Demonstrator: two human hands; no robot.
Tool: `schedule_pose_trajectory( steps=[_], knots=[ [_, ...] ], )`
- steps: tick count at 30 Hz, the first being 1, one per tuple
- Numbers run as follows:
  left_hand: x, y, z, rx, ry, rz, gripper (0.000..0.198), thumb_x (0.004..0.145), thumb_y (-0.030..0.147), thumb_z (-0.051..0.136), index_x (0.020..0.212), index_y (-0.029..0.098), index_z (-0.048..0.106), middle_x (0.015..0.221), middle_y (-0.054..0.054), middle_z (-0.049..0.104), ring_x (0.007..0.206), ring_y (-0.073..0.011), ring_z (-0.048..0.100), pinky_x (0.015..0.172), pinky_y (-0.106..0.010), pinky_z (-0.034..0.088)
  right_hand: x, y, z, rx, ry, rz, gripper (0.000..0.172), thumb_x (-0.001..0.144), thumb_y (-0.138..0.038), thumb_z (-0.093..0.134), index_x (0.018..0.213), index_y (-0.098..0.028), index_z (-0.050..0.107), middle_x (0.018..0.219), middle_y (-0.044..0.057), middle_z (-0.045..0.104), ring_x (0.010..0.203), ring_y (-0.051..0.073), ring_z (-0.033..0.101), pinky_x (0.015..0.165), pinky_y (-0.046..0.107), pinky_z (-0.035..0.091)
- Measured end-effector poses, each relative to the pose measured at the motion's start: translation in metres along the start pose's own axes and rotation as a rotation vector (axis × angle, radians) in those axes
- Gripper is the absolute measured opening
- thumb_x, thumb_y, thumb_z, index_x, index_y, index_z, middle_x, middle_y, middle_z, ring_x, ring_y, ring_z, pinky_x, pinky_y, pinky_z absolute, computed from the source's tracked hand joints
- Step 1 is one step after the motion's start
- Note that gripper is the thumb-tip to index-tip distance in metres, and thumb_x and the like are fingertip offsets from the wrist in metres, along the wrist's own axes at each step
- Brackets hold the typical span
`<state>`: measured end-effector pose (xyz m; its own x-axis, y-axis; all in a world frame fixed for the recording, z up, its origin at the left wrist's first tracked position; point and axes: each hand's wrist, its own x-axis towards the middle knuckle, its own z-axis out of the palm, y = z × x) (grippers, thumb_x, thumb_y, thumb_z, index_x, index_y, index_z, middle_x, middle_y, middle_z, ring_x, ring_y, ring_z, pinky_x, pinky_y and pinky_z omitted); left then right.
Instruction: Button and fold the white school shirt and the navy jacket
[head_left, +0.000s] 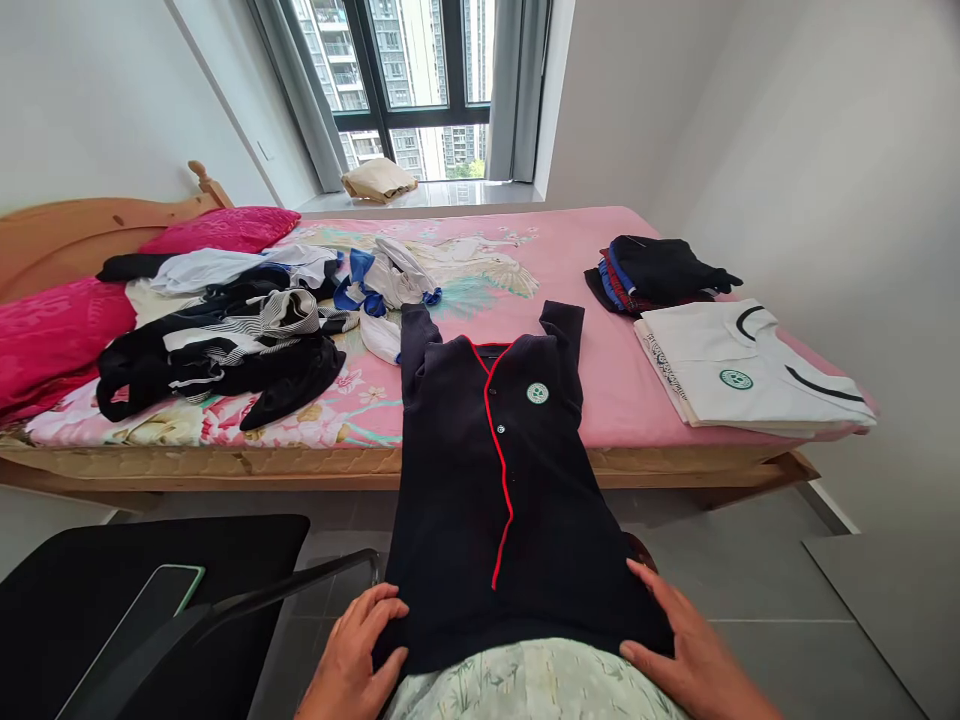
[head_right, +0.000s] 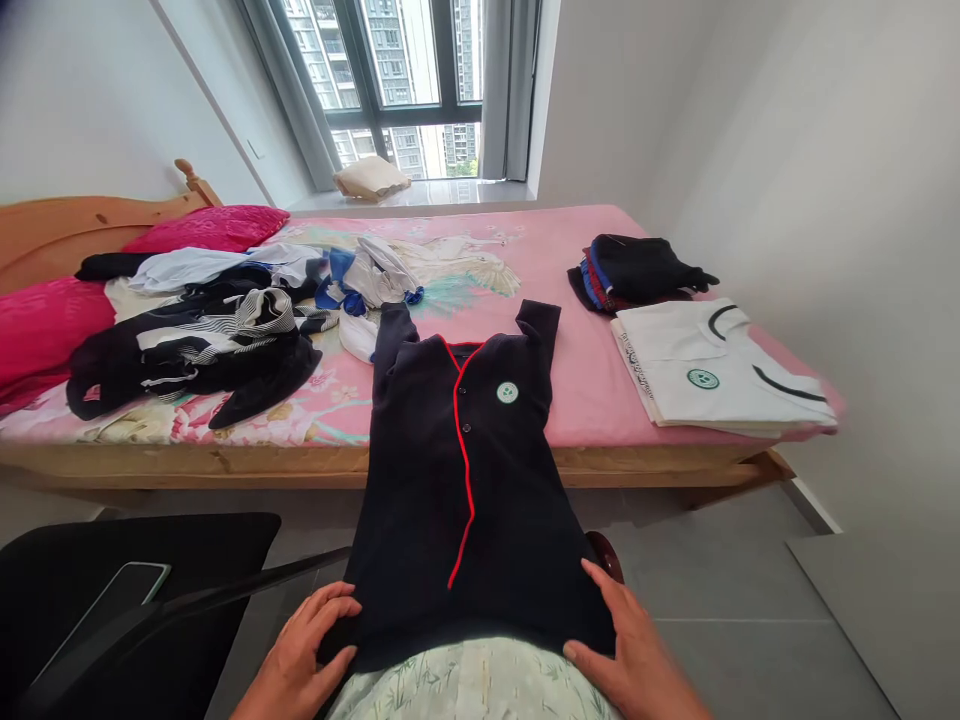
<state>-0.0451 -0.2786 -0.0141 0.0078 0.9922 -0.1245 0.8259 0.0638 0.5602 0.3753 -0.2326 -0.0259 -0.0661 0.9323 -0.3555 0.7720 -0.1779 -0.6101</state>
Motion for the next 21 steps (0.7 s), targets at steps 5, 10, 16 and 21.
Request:
schedule_pose_trajectory(
  steps=[5, 10, 16, 21],
  knots=[
    [-0.006, -0.018, 0.008, 0.083, 0.092, 0.011, 0.021, 0.082, 0.022, 0.045, 0.096, 0.026, 0.061, 0.118, -0.004, 0.059, 0.108, -0.0184, 0.06, 0.085, -0.03, 0.053, -0.012, 0.001, -0.005, -0.045, -0.062, -0.074, 0.056, 0.081, -0.036, 0.046, 0.137, -0.031, 0.039, 0.138, 0.005, 0.043, 0.124, 0.023, 0.045, 0.098, 0.035, 0.043],
    [-0.006, -0.016, 0.014, 0.179, 0.079, -0.134, 0.047, 0.077, 0.013, 0.041, 0.118, 0.027, 0.057, 0.123, -0.002, 0.061, 0.103, -0.0182, 0.063, 0.077, -0.028, 0.055, -0.012, 0.008, 0.001, -0.086, -0.012, -0.112, 0.05, 0.084, -0.029, 0.038, 0.134, -0.026, 0.045, 0.135, 0.006, 0.048, 0.123, 0.022, 0.046, 0.102, 0.039, 0.041],
    [-0.009, -0.002, 0.003, 0.068, 0.086, -0.244, 0.05, 0.084, 0.027, 0.039, 0.133, 0.036, 0.046, 0.1, 0.004, 0.072, 0.085, -0.0199, 0.069, 0.073, -0.033, 0.057, -0.001, -0.002, 0.002, 0.001, 0.124, -0.077, 0.06, 0.074, -0.015, 0.035, 0.132, -0.023, 0.048, 0.128, 0.005, 0.055, 0.116, 0.02, 0.053, 0.101, 0.037, 0.042],
    [-0.031, -0.013, -0.01, -0.337, 0.293, -0.292, 0.049, 0.085, 0.032, 0.041, 0.133, 0.035, 0.046, 0.128, 0.008, 0.059, 0.118, -0.0194, 0.055, 0.096, -0.032, 0.049, -0.008, -0.004, -0.016, 0.232, 0.332, -0.036, 0.057, 0.077, -0.02, 0.035, 0.132, -0.026, 0.048, 0.129, 0.001, 0.055, 0.118, 0.018, 0.052, 0.103, 0.032, 0.041]
  ],
)
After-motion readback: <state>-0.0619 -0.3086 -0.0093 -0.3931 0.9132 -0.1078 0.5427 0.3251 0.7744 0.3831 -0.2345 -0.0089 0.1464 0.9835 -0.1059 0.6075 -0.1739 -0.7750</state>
